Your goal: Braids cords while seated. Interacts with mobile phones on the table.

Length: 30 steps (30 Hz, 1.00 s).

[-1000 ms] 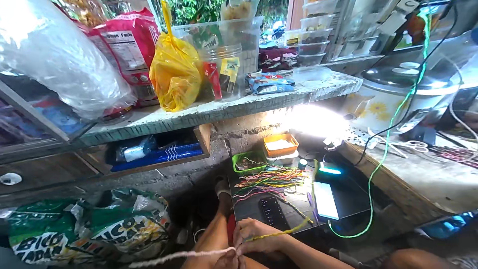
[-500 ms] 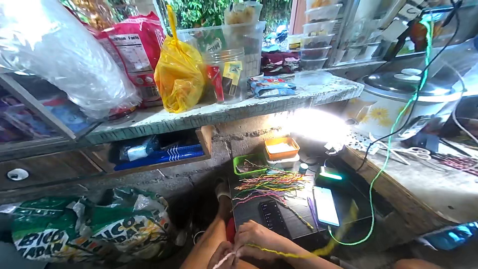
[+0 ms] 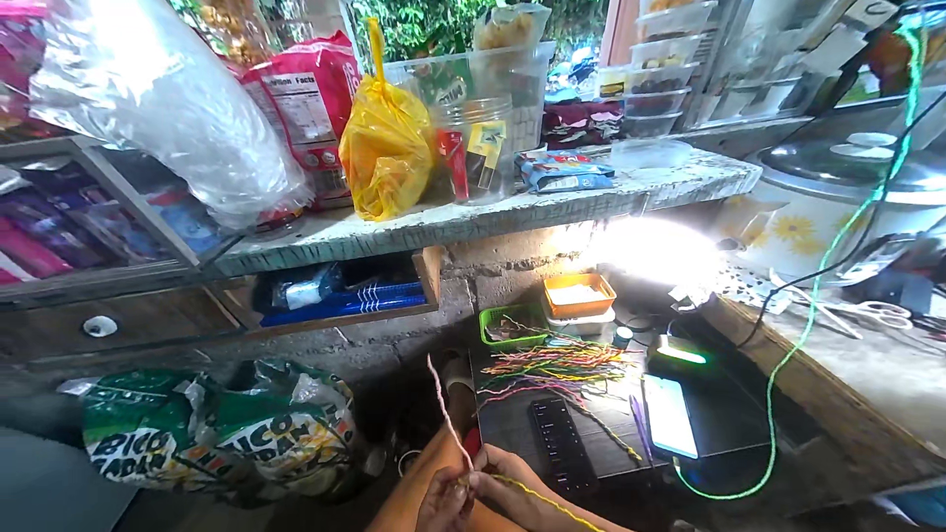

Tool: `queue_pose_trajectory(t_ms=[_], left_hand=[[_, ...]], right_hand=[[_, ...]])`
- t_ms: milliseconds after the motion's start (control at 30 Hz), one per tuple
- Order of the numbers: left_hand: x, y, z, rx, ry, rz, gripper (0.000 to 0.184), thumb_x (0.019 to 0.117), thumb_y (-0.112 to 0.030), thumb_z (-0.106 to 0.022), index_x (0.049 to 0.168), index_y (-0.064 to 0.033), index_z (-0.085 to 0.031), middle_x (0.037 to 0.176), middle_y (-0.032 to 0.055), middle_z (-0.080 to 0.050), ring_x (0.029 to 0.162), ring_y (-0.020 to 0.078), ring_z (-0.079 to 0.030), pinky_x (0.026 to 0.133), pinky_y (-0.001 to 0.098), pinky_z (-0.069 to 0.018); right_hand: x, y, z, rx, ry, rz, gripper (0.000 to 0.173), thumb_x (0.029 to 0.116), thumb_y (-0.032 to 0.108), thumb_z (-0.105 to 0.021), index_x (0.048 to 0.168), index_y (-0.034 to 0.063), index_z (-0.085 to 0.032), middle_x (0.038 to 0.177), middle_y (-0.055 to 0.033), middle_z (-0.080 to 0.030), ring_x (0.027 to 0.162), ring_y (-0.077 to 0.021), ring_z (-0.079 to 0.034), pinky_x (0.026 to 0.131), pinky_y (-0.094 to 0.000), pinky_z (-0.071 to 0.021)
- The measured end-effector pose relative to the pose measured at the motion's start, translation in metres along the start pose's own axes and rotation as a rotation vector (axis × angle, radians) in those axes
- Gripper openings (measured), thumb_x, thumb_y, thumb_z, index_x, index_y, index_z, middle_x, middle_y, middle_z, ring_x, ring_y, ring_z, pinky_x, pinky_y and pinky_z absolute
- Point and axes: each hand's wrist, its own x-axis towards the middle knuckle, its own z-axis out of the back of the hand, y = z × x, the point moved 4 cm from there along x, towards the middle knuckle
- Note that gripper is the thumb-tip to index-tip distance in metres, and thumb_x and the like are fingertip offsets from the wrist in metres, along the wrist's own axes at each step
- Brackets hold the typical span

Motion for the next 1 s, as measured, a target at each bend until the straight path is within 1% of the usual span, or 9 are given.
queue_pose_trajectory(t_ms=[133, 200, 300, 433, 533, 600, 667, 733, 1000], left_hand=[[-0.001, 0.0, -0.001, 0.136, -0.105, -0.062, 0.022, 0.0855, -0.005, -0.073, 0.104, -0.0154, -0.073, 0.096, 0.0018, -0.075, 0.083, 0.0089, -0.071, 0.078, 0.0263, -0.0596], [-0.007, -0.009, -0.014, 0.4, -0.195, -0.157, 0.024, 0.0865, 0.004, -0.06, 0.108, -0.0065, -0.062, 0.095, -0.0015, -0.071, 0.083, 0.0056, -0.068, 0.079, 0.0247, -0.0577], [-0.014, -0.017, -0.023, 0.771, -0.218, -0.398, 0.019, 0.0872, 0.007, -0.062, 0.106, 0.0058, -0.063, 0.097, 0.0001, -0.069, 0.089, -0.0006, -0.065, 0.082, 0.0198, -0.0557], [-0.017, -0.017, -0.023, 1.029, -0.044, -0.661, 0.007, 0.0876, 0.004, -0.062, 0.09, -0.0005, -0.067, 0.099, 0.0036, -0.071, 0.105, 0.0005, -0.064, 0.094, 0.0185, -0.0524], [-0.013, -0.013, -0.017, 0.833, 0.061, -0.485, 0.02, 0.0879, 0.007, -0.058, 0.087, -0.0082, -0.071, 0.096, -0.0041, -0.074, 0.099, 0.0007, -0.067, 0.092, 0.0213, -0.0548], [-0.009, -0.009, -0.008, 0.594, 0.067, -0.331, 0.026, 0.0921, 0.002, -0.056, 0.096, -0.0158, -0.075, 0.094, -0.0072, -0.076, 0.091, 0.001, -0.069, 0.085, 0.021, -0.0561], [-0.007, -0.007, -0.005, 0.355, 0.125, -0.233, 0.022, 0.0969, -0.014, -0.062, 0.109, -0.023, -0.077, 0.099, -0.0053, -0.077, 0.093, 0.0024, -0.07, 0.088, 0.0213, -0.0553], [-0.007, -0.007, -0.007, 0.201, 0.122, -0.158, 0.02, 0.0952, -0.018, -0.068, 0.112, -0.0236, -0.077, 0.1, -0.002, -0.077, 0.093, 0.0048, -0.071, 0.089, 0.0232, -0.0559], [-0.009, -0.008, -0.014, 0.154, 0.158, -0.031, 0.027, 0.0829, -0.022, -0.082, 0.108, -0.0286, -0.073, 0.103, -0.0074, -0.073, 0.088, 0.0026, -0.068, 0.081, 0.0212, -0.0569]], right_hand=[[0.0, -0.01, 0.0, -0.052, -0.118, 0.01, 0.019, 0.1018, 0.016, -0.058, 0.102, -0.0021, -0.063, 0.092, -0.007, -0.066, 0.082, -0.0076, -0.064, 0.079, -0.026, -0.0554], [0.001, -0.012, 0.002, -0.094, -0.14, -0.041, 0.02, 0.1017, 0.019, -0.059, 0.102, -0.001, -0.064, 0.091, -0.0068, -0.065, 0.08, -0.0077, -0.063, 0.077, -0.0254, -0.0543], [0.002, -0.014, 0.0, -0.013, -0.117, -0.208, 0.02, 0.1031, 0.02, -0.057, 0.105, 0.001, -0.061, 0.088, -0.0026, -0.063, 0.077, -0.005, -0.06, 0.075, -0.024, -0.0515], [0.001, -0.023, -0.007, 0.323, -0.129, -0.413, 0.013, 0.1053, 0.02, -0.053, 0.101, 0.0086, -0.057, 0.084, 0.0028, -0.061, 0.075, -0.0056, -0.059, 0.073, -0.0248, -0.0515], [-0.001, -0.021, -0.006, 0.378, -0.144, -0.424, 0.01, 0.1051, 0.017, -0.051, 0.1, 0.0095, -0.056, 0.083, 0.0033, -0.062, 0.074, -0.0056, -0.06, 0.072, -0.0244, -0.0517], [-0.002, -0.018, -0.004, 0.326, -0.119, -0.366, 0.009, 0.104, 0.016, -0.053, 0.1, 0.0091, -0.056, 0.084, 0.0034, -0.062, 0.075, -0.0045, -0.06, 0.073, -0.0235, -0.0513], [-0.002, -0.015, 0.0, 0.246, -0.06, -0.298, 0.011, 0.1035, 0.019, -0.055, 0.101, 0.0091, -0.057, 0.083, 0.0038, -0.061, 0.075, -0.0036, -0.059, 0.073, -0.023, -0.05], [-0.001, -0.008, 0.004, 0.132, 0.007, -0.232, 0.014, 0.1035, 0.021, -0.056, 0.102, 0.0072, -0.058, 0.084, 0.0032, -0.061, 0.076, -0.0026, -0.059, 0.073, -0.0224, -0.0499], [0.001, 0.017, 0.011, -0.22, 0.162, 0.14, 0.021, 0.1, 0.012, -0.061, 0.101, -0.0087, -0.068, 0.097, -0.0159, -0.066, 0.09, -0.0138, -0.063, 0.084, -0.0277, -0.0525]])
